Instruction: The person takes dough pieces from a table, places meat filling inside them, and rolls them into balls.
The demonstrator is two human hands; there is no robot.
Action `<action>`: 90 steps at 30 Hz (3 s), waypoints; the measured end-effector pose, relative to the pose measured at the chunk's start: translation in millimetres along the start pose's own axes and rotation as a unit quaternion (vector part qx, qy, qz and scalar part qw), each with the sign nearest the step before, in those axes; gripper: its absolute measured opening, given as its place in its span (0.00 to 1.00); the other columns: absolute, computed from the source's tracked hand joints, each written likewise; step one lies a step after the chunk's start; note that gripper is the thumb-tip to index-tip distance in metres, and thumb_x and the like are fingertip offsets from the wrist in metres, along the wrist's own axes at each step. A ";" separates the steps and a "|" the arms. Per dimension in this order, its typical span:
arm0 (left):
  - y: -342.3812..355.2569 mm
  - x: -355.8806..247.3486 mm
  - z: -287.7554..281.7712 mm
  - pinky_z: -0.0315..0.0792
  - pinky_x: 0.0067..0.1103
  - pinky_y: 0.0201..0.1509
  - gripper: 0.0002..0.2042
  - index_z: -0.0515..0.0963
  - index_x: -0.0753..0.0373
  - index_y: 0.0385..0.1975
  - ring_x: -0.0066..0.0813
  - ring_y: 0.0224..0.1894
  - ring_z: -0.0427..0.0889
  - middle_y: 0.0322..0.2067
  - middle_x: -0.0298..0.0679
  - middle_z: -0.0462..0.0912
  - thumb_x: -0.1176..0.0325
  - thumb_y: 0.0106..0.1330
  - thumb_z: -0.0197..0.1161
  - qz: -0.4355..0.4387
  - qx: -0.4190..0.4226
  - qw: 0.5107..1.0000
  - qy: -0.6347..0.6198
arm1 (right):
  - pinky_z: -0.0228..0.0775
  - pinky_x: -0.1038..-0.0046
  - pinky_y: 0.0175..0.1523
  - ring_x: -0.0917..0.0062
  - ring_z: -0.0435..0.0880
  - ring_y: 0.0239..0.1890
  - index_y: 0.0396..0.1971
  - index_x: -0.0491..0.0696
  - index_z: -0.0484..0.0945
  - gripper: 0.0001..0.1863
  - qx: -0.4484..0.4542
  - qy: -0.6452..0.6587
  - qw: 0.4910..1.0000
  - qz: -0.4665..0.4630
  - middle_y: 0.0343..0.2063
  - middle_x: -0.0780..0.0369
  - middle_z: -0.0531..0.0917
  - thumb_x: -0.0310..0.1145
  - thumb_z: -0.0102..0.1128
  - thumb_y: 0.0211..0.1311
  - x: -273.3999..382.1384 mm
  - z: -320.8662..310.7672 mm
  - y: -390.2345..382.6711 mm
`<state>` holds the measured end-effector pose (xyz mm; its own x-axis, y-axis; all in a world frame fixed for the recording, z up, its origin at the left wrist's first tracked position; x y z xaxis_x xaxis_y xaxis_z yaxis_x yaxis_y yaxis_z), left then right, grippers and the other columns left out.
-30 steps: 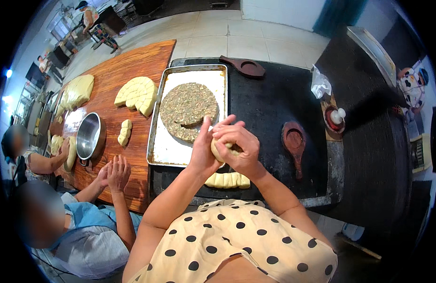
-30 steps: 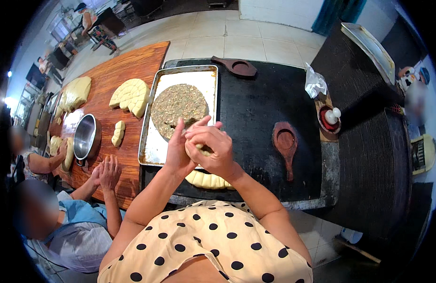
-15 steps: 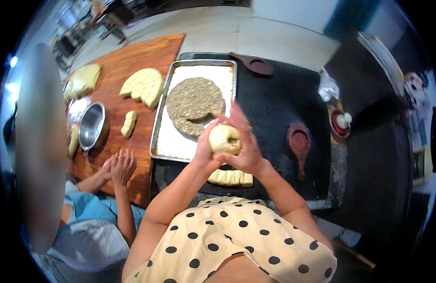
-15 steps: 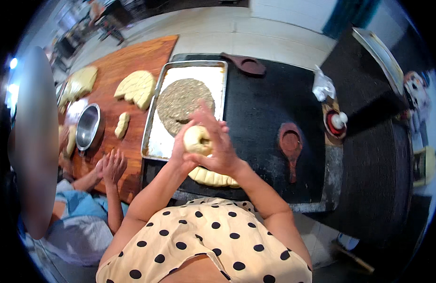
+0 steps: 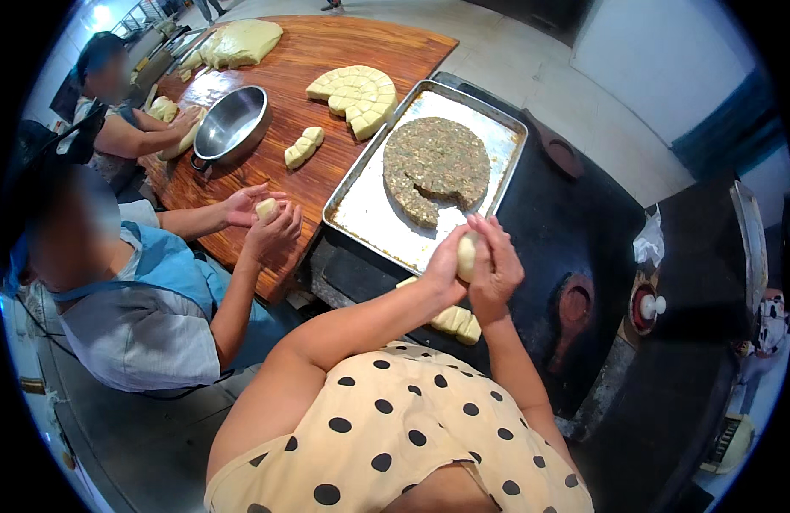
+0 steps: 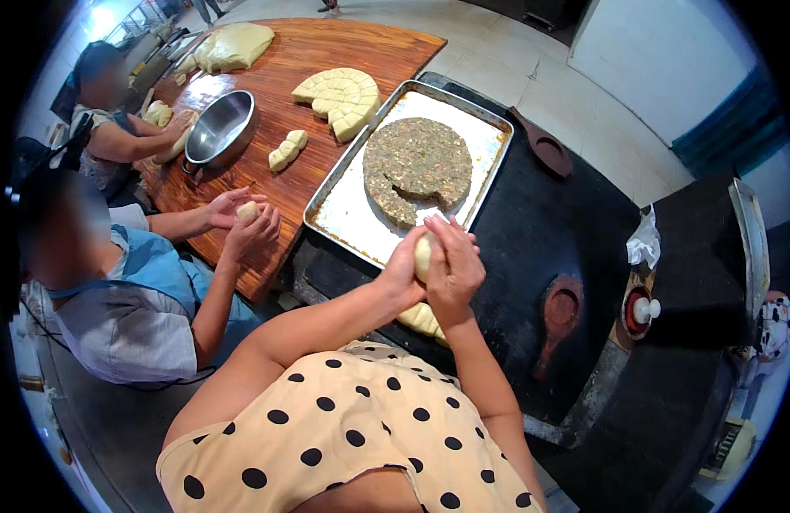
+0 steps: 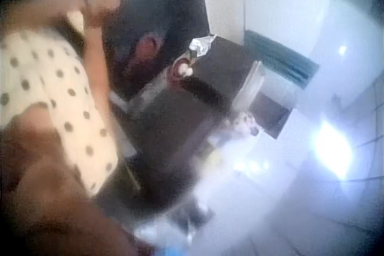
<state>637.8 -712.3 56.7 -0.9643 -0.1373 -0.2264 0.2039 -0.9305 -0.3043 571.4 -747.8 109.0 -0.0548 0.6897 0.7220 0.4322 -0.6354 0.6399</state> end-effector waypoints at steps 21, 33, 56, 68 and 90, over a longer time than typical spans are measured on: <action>-36.4 -40.9 -81.9 0.73 0.36 0.63 0.21 0.69 0.63 0.56 0.44 0.58 0.77 0.51 0.48 0.78 0.54 0.78 0.39 0.064 -0.115 0.991 -0.021 | 0.70 0.66 0.61 0.64 0.82 0.55 0.58 0.44 0.74 0.18 0.139 0.055 0.985 0.087 0.47 0.56 0.85 0.29 0.53 0.70 1.2 76.8 -33.3; -52.0 -60.5 -80.1 0.76 0.33 0.58 0.20 0.71 0.60 0.57 0.33 0.53 0.80 0.52 0.39 0.79 0.53 0.77 0.43 -0.117 -0.143 0.982 0.041 | 0.62 0.58 0.68 0.60 0.75 0.62 0.58 0.43 0.73 0.28 0.313 0.040 0.948 -0.029 0.57 0.53 0.78 0.38 0.66 0.60 -6.9 66.3 -34.3; -29.5 -16.8 -80.2 0.77 0.34 0.57 0.19 0.72 0.59 0.53 0.33 0.52 0.81 0.50 0.40 0.79 0.51 0.76 0.45 -0.185 -0.121 0.971 0.092 | 0.68 0.68 0.62 0.68 0.82 0.53 0.44 0.42 0.82 0.13 0.134 0.116 0.969 0.172 0.48 0.54 0.83 0.29 0.62 0.60 -46.8 25.4 -76.0; -6.5 27.3 -110.8 0.74 0.33 0.57 0.23 0.73 0.62 0.53 0.36 0.52 0.79 0.48 0.41 0.79 0.48 0.75 0.45 -0.050 -0.201 0.976 0.068 | 0.72 0.70 0.49 0.68 0.86 0.39 0.27 0.42 0.82 0.09 0.013 0.013 0.991 0.132 0.31 0.57 0.86 0.26 0.55 0.64 -56.0 29.5 -85.5; -55.5 43.1 -143.7 0.72 0.33 0.57 0.21 0.74 0.67 0.53 0.48 0.54 0.78 0.49 0.49 0.79 0.68 0.60 0.67 0.005 0.066 0.536 0.841 | 0.53 0.61 0.72 0.57 0.62 0.70 0.62 0.43 0.68 0.33 0.108 -0.295 0.919 0.237 0.67 0.48 0.63 0.39 0.66 0.58 -282.1 -115.8 -113.3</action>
<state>609.2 -617.8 -69.2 0.5775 0.2545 -0.7757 0.0869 -0.9639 -0.2515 433.7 -910.6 -136.8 0.6562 0.4611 0.5973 0.4539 -0.8736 0.1758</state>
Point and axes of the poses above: each hand's wrist, its own y-axis towards the middle knuckle, its own z-axis out of the palm, x = y × z, the point moved 3 cm from there along y, towards the middle knuckle
